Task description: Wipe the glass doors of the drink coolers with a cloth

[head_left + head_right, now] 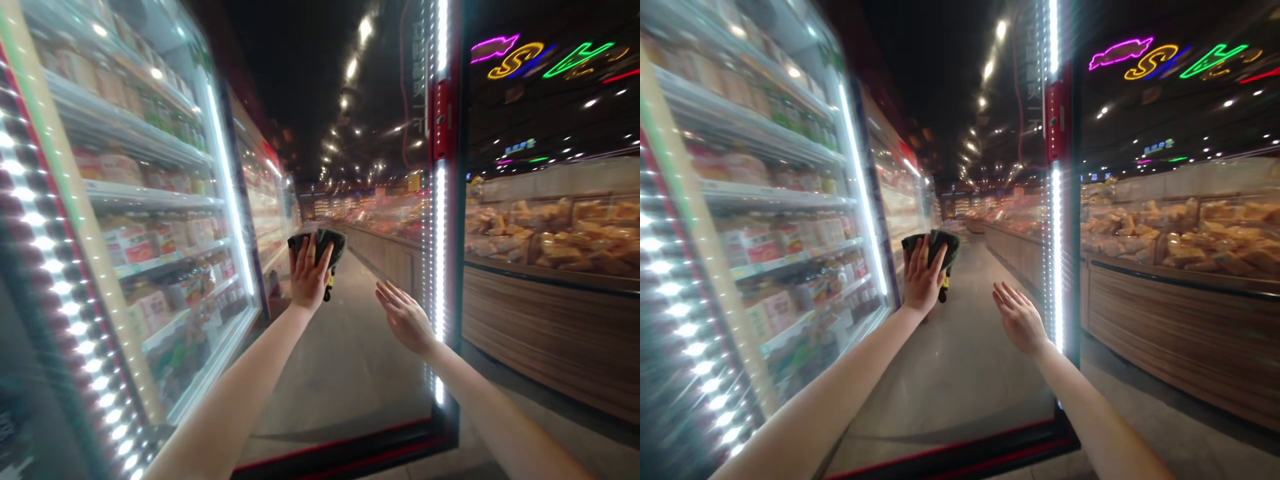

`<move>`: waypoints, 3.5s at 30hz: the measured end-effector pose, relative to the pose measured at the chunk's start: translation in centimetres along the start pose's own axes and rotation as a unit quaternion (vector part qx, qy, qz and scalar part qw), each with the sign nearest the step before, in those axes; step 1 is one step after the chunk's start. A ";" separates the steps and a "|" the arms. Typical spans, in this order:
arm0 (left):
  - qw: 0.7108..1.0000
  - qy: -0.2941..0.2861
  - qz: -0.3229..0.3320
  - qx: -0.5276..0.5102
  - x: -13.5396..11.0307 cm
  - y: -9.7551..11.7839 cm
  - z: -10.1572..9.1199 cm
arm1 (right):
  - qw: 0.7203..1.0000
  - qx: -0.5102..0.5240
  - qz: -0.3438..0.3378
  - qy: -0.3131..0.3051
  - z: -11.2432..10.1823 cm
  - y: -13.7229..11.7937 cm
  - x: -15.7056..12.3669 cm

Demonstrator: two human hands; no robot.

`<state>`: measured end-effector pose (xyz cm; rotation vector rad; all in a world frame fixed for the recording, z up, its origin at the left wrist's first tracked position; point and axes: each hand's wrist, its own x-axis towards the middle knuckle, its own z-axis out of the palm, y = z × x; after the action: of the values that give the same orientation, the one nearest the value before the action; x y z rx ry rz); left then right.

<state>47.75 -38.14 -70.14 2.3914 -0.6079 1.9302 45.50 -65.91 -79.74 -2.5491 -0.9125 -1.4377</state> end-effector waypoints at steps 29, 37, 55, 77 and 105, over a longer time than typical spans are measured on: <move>0.947 -0.087 0.299 -0.075 -6.3 7.3 3.6 | 0.992 -0.015 0.117 -0.036 0.5 4.0 -4.7; 0.995 -0.041 0.088 -0.030 -1.5 6.8 3.1 | 0.994 -0.042 0.094 -0.033 -0.6 4.3 -4.9; 0.982 -0.051 0.159 -0.084 -1.8 11.0 5.9 | 0.981 -0.065 0.180 -0.026 -0.7 4.0 -7.9; 0.984 -0.008 0.110 -0.137 5.3 19.1 10.3 | 0.940 -0.068 0.326 0.075 0.7 3.9 -11.2; 0.887 -0.005 0.412 -0.209 -4.7 23.3 15.4 | 0.921 -0.022 0.361 0.143 0.6 4.5 -13.3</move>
<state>54.39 -62.14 -83.70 1.9985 -2.0562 1.6821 43.22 -75.54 -89.71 -2.2205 0.1145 -1.4974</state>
